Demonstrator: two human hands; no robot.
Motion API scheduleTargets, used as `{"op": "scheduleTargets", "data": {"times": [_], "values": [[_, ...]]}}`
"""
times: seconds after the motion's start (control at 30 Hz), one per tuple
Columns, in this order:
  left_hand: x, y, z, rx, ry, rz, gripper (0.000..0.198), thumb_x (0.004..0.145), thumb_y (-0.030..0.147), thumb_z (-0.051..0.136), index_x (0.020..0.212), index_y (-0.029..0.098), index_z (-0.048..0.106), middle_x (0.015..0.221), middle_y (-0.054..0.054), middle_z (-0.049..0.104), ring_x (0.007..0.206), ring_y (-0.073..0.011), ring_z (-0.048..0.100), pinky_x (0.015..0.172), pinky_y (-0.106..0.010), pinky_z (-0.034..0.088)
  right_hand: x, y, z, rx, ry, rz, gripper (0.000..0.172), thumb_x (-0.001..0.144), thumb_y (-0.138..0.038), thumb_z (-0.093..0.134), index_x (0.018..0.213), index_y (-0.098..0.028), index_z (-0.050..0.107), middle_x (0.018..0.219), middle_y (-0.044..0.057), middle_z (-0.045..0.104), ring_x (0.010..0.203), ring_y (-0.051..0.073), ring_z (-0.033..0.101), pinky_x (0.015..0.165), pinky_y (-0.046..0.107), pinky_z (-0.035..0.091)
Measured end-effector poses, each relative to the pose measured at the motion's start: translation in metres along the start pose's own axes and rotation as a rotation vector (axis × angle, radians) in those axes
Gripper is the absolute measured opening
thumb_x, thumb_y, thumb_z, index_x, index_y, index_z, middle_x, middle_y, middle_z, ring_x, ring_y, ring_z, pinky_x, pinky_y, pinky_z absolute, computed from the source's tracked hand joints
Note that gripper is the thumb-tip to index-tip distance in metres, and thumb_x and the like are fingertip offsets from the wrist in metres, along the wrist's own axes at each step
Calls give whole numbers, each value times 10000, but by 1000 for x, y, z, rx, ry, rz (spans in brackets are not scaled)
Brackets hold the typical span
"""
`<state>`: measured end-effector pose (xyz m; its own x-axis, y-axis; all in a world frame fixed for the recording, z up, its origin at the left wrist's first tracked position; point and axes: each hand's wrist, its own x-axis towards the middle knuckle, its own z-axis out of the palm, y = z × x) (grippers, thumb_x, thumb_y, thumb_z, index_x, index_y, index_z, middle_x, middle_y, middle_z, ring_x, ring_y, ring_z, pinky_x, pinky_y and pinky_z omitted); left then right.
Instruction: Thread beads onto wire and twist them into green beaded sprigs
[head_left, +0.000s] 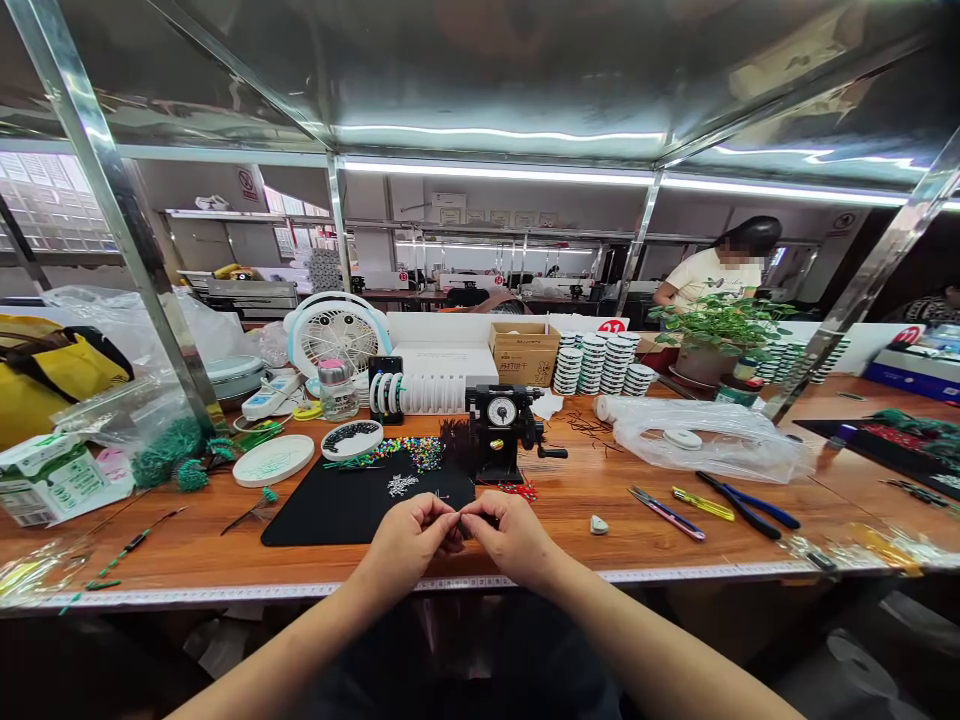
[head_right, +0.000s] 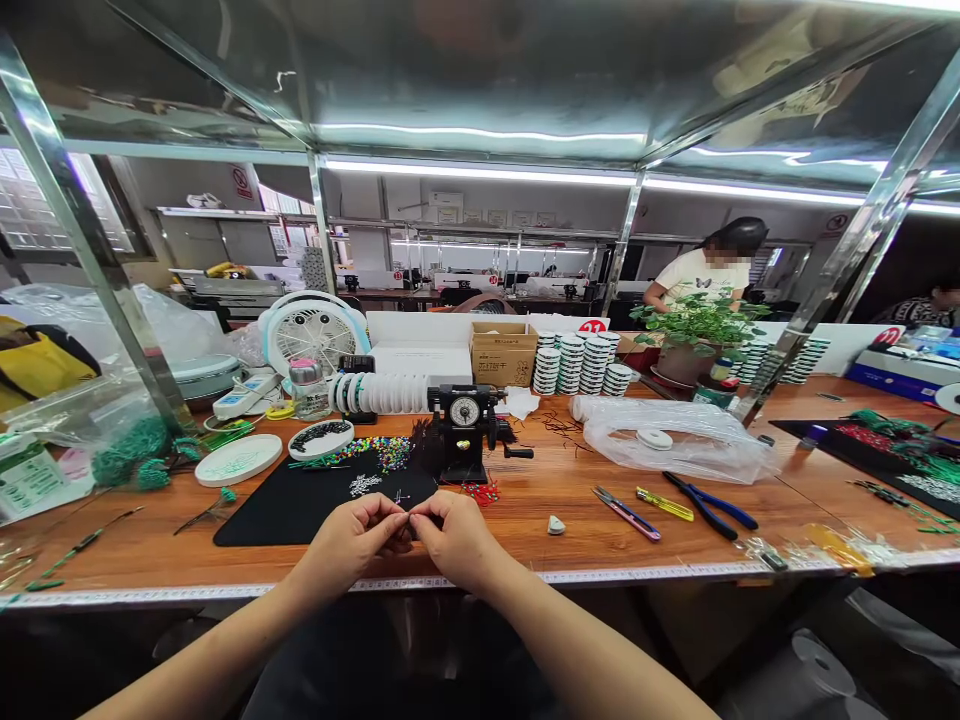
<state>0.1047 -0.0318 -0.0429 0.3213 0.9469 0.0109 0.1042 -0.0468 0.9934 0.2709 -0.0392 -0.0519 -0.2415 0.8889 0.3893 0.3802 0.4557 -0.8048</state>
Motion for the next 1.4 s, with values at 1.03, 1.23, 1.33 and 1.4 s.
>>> {"op": "scheduleTargets", "data": {"times": [1.03, 1.23, 1.33, 1.4], "values": [[11, -6, 19, -516, 195, -64, 162, 639, 253, 750, 716, 143, 661, 690, -6, 645, 656, -114, 575, 645, -213, 432, 0, 1, 2, 165, 56, 121, 167, 757, -208, 547, 700, -127, 682, 617, 19, 635, 575, 126, 524, 552, 227, 392], [9, 2, 20, -497, 68, -93, 147, 655, 251, 694, 693, 137, 609, 685, -14, 602, 614, -113, 536, 589, -228, 407, 2, 1, -5, 206, -8, 141, 177, 753, -206, 538, 682, -130, 681, 641, 21, 646, 610, 128, 537, 575, 223, 402], [10, 0, 20, -432, 29, -59, 137, 688, 261, 646, 669, 148, 572, 658, 0, 571, 601, -112, 509, 588, -232, 401, 3, -1, -6, 214, -43, 153, 178, 742, -202, 542, 658, -133, 683, 621, 16, 643, 590, 124, 529, 557, 218, 391], [12, -4, 21, -359, 14, -17, 141, 712, 253, 615, 639, 159, 538, 608, 23, 528, 571, -106, 470, 575, -229, 384, 3, -1, -6, 212, -61, 160, 165, 725, -189, 549, 651, -138, 686, 601, 4, 632, 573, 114, 508, 539, 211, 368]]}}
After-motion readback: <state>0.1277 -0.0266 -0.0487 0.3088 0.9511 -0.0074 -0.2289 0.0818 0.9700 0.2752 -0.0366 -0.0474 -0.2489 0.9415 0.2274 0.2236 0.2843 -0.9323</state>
